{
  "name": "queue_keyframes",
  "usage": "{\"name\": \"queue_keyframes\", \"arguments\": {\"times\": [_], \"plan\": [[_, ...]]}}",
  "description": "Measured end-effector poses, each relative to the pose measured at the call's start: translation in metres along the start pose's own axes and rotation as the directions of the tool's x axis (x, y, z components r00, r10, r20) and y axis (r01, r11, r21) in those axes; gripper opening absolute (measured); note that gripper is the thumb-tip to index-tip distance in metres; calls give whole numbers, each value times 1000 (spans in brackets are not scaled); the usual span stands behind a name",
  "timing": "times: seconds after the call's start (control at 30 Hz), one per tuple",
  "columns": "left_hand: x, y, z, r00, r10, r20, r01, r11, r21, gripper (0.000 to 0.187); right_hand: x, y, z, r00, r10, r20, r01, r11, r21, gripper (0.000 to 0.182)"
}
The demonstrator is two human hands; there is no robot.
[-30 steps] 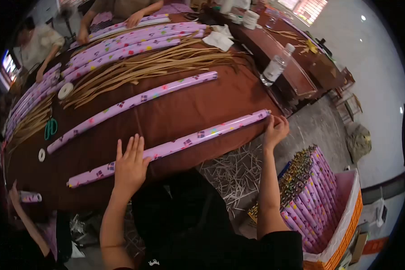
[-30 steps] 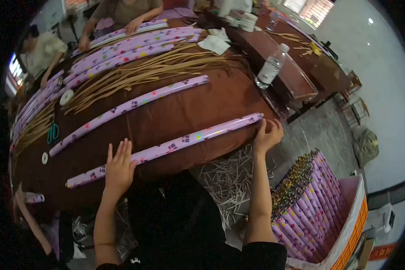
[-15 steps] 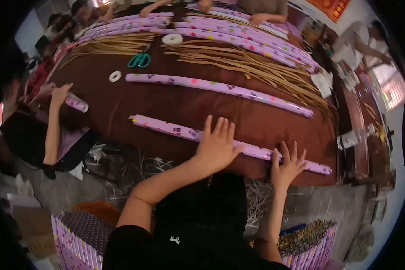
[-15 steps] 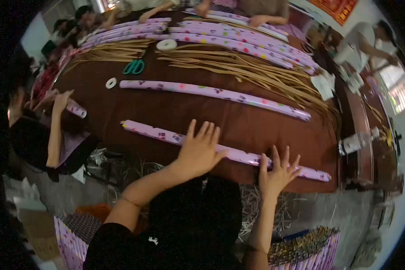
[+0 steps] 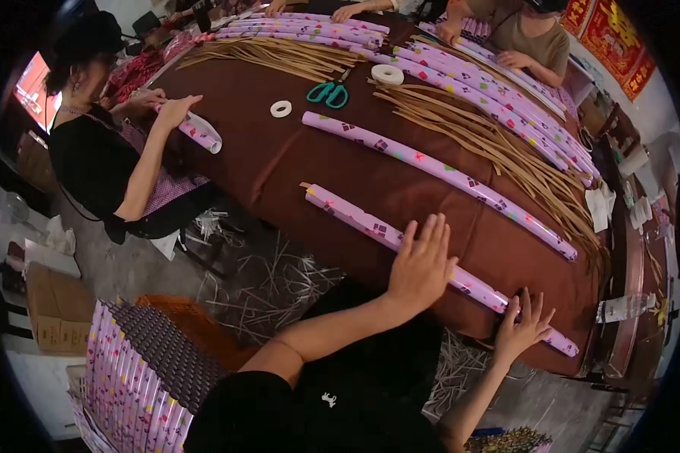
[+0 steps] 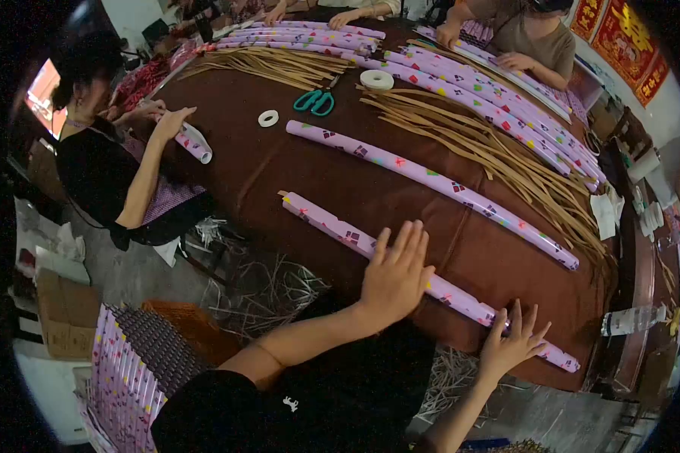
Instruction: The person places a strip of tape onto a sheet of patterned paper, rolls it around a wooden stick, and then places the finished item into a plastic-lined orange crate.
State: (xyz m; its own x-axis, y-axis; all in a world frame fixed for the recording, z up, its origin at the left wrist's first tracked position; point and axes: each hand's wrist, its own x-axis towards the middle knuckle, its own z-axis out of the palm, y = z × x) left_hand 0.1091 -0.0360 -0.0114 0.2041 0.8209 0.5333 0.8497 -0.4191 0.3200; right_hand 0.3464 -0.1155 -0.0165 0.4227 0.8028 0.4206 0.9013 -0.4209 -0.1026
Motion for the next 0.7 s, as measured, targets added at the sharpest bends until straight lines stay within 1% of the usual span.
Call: {"name": "queue_keyframes", "arguments": {"times": [0.03,0.1,0.17,0.23,0.33,0.37,0.43,0.47,0.53,0.57,0.6,0.63,0.67,0.7], "plan": [[-2,-18,-9,1000,-16,1,16,998,59,55,1,1,0,1000,4,11,-4,1000,-1,40],[-5,-47,-26,991,-129,36,123,983,139,58,0,2,0,1000,-4,-1,5,1000,24,40],[-8,-74,-39,977,-207,52,185,942,279,60,0,1,-1,1000,-10,-21,11,1000,20,38],[-11,-105,-46,965,-264,8,253,932,258,60,-1,1,-1,999,-21,-32,22,1000,14,38],[-15,-154,-57,925,-376,-50,366,849,381,58,-1,-2,-6,1000,-21,-13,21,999,28,38],[-16,-168,-60,907,-414,-72,404,811,422,58,0,-3,-7,1000,5,-16,-5,1000,20,38],[-15,-191,-65,897,-398,-193,441,767,466,57,1,-5,-9,1000,0,10,0,1000,17,40],[-10,-192,-71,867,-407,-287,496,751,435,57,2,-7,-13,999,9,41,-10,1000,27,41],[-5,-189,-75,867,-356,-350,477,795,374,58,2,-7,-13,1000,1,29,-2,1000,30,41],[1,-175,-74,910,-289,-299,377,875,302,58,3,-9,-16,999,3,47,-1,999,-48,43],[5,-160,-70,959,-198,-202,253,920,298,58,2,-10,-17,1000,-7,10,8,995,-97,45],[8,-146,-66,989,-96,-108,123,952,279,58,1,-11,-15,999,-20,-25,16,989,-149,47],[10,-133,-63,1000,-28,-3,28,969,245,56,1,-15,-15,998,-44,-49,32,975,-218,54],[9,-126,-56,998,-10,63,-5,972,234,54,3,-24,-18,996,-83,-32,78,988,-133,61]]}}
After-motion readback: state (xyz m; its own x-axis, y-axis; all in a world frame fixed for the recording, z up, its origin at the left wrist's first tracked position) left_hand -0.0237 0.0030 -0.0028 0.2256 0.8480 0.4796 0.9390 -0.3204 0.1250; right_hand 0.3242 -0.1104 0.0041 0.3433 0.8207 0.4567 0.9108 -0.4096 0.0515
